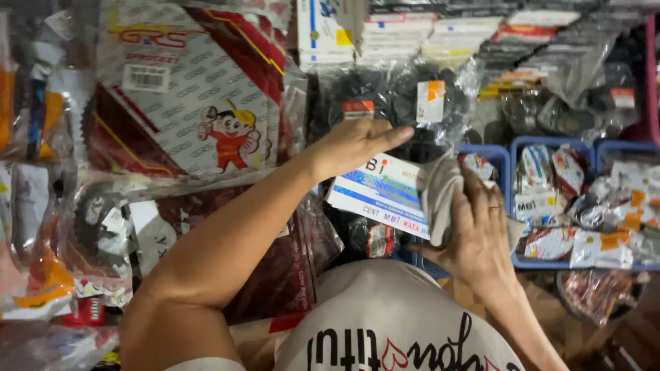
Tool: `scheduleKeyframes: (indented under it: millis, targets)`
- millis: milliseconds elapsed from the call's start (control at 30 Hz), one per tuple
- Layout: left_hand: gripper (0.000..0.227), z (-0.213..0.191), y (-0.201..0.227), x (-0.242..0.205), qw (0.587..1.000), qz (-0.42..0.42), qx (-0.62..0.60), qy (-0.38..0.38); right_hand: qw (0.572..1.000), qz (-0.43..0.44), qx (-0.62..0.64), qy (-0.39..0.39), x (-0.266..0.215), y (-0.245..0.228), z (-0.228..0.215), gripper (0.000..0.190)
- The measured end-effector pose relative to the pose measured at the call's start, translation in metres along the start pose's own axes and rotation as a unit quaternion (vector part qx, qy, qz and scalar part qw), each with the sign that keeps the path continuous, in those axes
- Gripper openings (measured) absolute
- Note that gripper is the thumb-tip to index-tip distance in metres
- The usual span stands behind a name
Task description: The person organizes various packaged mechanical parts, such as chains and sprockets, on a cluttered surface. They pick up items, wipe them with a cloth, and place them into blue plastic bins or stacks.
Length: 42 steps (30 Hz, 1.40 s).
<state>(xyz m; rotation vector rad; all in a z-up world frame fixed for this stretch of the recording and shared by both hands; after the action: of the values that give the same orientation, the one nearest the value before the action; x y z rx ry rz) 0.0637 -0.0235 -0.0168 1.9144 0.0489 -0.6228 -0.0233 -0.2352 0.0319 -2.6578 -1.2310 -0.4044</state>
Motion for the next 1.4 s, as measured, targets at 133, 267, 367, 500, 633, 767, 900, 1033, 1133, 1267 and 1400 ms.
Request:
scheduleKeyframes:
  millis: [133,267,367,500,633,767,900,1033,1133,1267,1400]
  targets:
    - [0.067,-0.003,0.003,-0.002,1.0,-0.001,0.01,-0.006,0.999,-0.034,-0.01,0.005,0.011,-0.006,0.013,0.114]
    - [0.073,-0.006,0.011,-0.011,0.999,0.016,0.038,-0.001,0.999,-0.043,0.009,0.024,0.019,-0.011,0.009,0.111]
    - [0.074,-0.006,0.011,-0.01,0.999,0.033,0.032,0.011,0.999,-0.033,0.015,0.024,0.02,-0.012,0.008,0.109]
    - [0.081,-0.013,0.008,-0.005,0.994,0.064,0.06,0.063,0.999,-0.017,0.024,0.036,0.018,-0.011,0.006,0.106]
    - [0.046,-0.026,-0.005,0.007,0.976,0.094,-0.009,0.196,0.998,-0.01,0.036,0.049,0.017,-0.007,0.006,0.101]
    - [0.042,-0.042,-0.031,0.028,0.95,0.068,-0.058,0.299,0.998,-0.014,0.03,0.055,0.012,-0.005,0.006,0.1]
    - [0.05,-0.046,-0.04,0.028,0.951,0.039,-0.045,0.304,0.998,-0.008,0.034,0.05,0.012,-0.004,0.005,0.1]
    - [0.052,-0.042,-0.045,0.032,0.95,0.02,-0.038,0.308,0.998,-0.006,0.044,0.046,0.015,-0.006,-0.001,0.101]
    - [0.055,-0.042,-0.05,0.036,0.944,0.025,-0.008,0.329,0.998,-0.01,0.045,0.044,0.012,-0.005,0.001,0.101]
    - [0.049,-0.043,-0.041,0.034,0.908,0.131,0.019,0.396,0.998,-0.023,0.031,0.051,0.01,-0.003,0.005,0.098]
    - [0.027,-0.055,0.024,-0.025,0.915,0.211,-0.063,0.337,0.998,0.011,0.054,-0.027,0.008,-0.001,0.01,0.105]
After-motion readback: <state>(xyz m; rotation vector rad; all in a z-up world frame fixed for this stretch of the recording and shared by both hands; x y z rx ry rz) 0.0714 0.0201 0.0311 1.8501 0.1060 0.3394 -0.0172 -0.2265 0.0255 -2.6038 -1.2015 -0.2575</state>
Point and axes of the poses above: each hand's wrist, its own x-axis towards the middle knuckle, its own z-axis out of the palm, y = z × x, the point moved 7 cm from there along x, towards the middle knuckle, and after that the axes turned 13 degrees about -z, right-handed, at the moved point
